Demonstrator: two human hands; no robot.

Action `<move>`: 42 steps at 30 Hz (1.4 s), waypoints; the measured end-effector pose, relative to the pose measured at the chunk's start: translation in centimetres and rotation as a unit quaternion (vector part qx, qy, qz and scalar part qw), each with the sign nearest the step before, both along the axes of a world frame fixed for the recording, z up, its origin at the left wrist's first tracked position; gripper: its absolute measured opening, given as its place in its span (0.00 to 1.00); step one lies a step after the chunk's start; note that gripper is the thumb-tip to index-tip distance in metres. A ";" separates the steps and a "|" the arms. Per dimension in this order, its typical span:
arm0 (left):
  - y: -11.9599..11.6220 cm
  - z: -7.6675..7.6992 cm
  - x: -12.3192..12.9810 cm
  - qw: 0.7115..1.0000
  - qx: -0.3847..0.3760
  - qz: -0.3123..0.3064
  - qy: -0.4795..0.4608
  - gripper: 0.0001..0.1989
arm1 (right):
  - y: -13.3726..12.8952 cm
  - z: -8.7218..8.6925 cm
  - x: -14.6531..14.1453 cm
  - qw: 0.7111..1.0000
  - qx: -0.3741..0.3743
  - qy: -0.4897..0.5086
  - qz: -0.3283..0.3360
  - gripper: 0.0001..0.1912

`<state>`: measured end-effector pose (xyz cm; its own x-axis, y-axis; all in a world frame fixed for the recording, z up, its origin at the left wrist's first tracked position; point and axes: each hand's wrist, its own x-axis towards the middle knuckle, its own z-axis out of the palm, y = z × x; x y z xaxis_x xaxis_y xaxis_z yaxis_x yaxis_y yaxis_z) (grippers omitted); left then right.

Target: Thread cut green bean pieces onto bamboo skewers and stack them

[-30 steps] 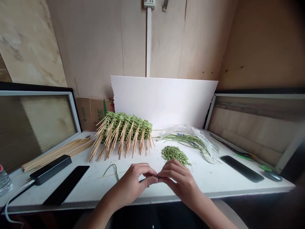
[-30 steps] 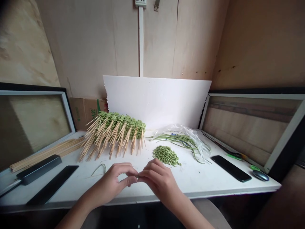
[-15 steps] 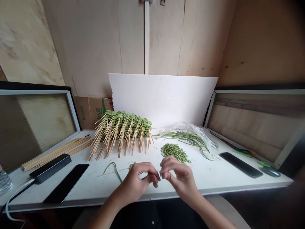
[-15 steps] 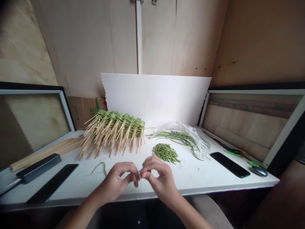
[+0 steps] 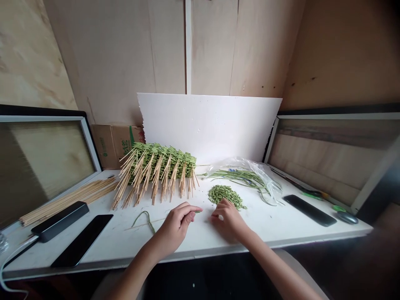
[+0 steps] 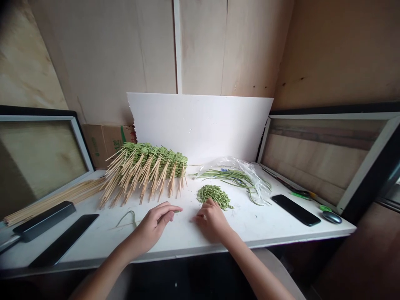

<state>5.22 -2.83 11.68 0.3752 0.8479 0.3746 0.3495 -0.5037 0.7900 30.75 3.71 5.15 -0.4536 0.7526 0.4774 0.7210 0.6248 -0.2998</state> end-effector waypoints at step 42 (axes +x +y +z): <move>0.5 -0.9 0.2 0.998 -0.060 0.030 -0.005 0.12 | 1.3 0.3 1.9 0.980 -0.142 0.107 -0.084 0.23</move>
